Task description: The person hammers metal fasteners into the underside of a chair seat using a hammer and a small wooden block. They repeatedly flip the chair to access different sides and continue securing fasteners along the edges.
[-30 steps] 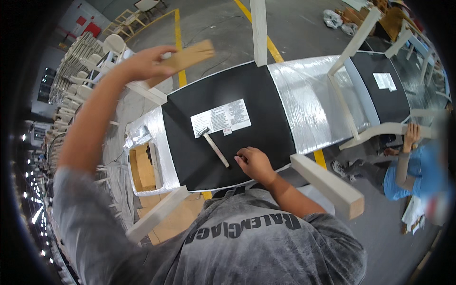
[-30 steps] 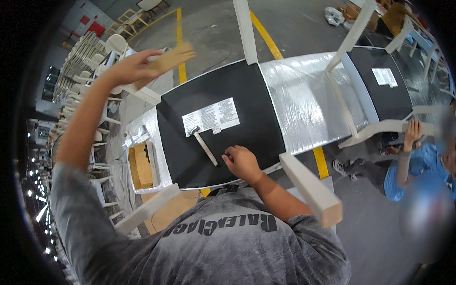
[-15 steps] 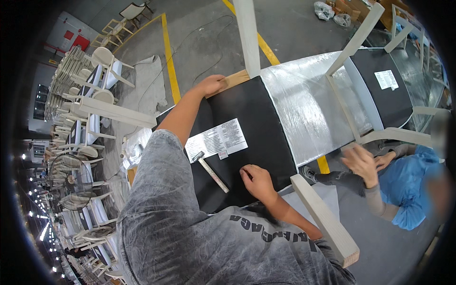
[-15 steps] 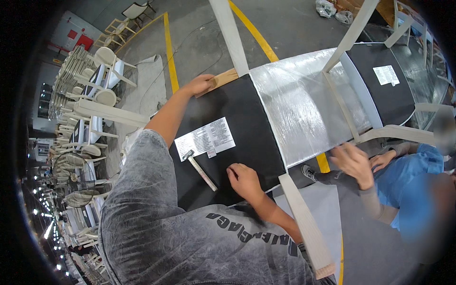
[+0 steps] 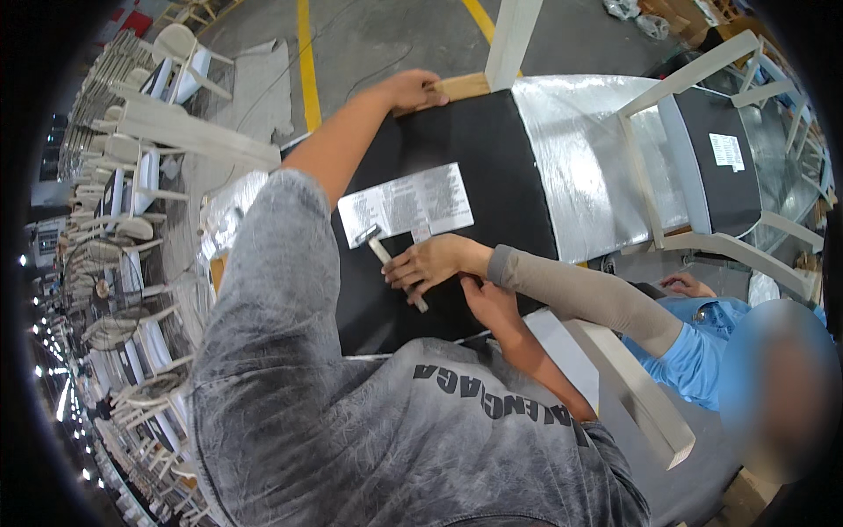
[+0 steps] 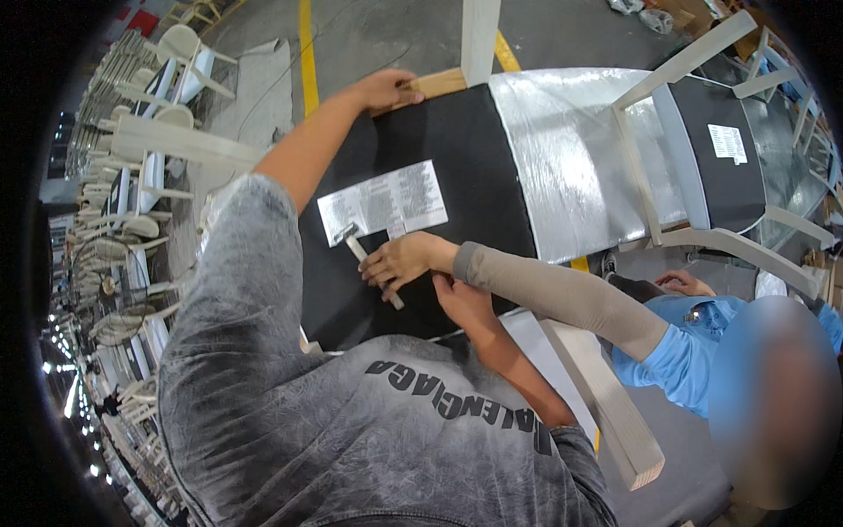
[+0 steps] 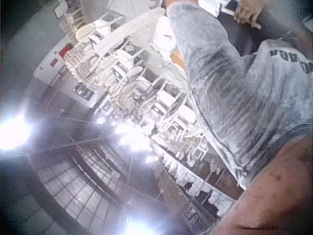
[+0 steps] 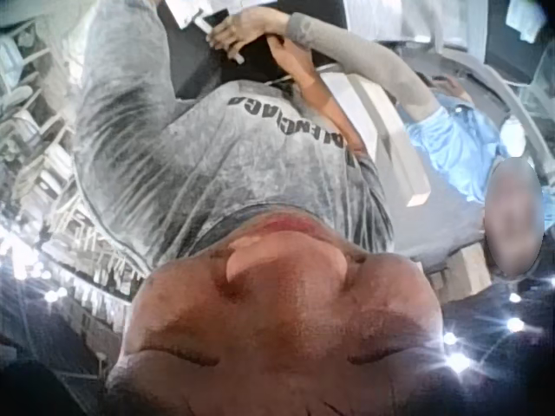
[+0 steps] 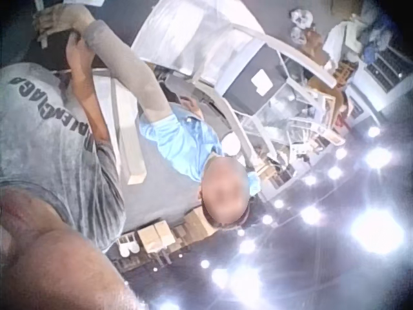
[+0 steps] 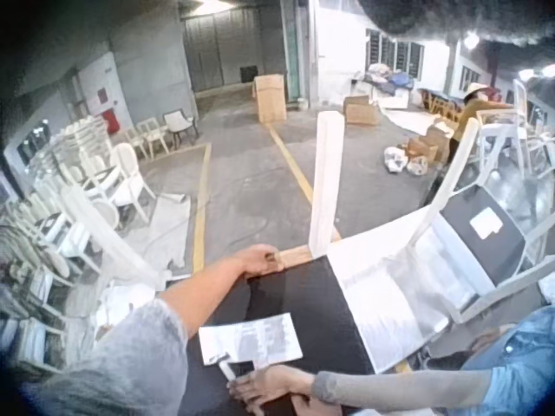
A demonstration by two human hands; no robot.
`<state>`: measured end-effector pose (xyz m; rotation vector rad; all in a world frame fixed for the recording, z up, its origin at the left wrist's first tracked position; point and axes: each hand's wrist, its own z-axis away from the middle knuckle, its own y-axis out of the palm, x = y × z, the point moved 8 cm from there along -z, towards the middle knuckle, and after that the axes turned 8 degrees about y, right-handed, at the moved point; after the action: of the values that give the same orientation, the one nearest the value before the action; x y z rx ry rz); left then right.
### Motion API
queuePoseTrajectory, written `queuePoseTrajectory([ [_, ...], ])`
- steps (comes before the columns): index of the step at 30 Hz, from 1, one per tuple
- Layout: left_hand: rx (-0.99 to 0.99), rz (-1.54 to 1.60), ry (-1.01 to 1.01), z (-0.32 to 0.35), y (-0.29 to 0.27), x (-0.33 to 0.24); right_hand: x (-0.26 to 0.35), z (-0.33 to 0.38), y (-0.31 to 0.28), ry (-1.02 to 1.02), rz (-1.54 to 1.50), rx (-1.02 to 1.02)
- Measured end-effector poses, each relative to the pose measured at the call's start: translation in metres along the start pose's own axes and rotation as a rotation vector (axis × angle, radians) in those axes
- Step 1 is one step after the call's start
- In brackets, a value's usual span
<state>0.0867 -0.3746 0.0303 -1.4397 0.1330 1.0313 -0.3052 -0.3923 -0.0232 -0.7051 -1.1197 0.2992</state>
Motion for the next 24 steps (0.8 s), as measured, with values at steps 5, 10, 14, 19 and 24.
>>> queuePoseTrajectory([
  [5,0.037,-0.063,-0.071,-0.007,-0.003,0.004,0.029,0.007,-0.012,-0.07,-0.112,0.062],
  [10,-0.028,-0.049,0.022,0.01,-0.014,0.009,0.055,0.043,-0.056,-0.287,-0.173,-0.097],
  [14,0.001,0.019,-0.061,0.006,0.004,0.007,0.03,0.07,-0.085,-0.228,-0.096,-0.316],
  [19,0.041,-0.066,-0.071,-0.01,0.014,-0.011,0.008,0.078,-0.089,-0.255,-0.069,-0.445],
  [24,-0.025,-0.092,-0.121,-0.016,0.001,-0.021,0.003,0.073,-0.099,-0.258,-0.073,-0.511],
])
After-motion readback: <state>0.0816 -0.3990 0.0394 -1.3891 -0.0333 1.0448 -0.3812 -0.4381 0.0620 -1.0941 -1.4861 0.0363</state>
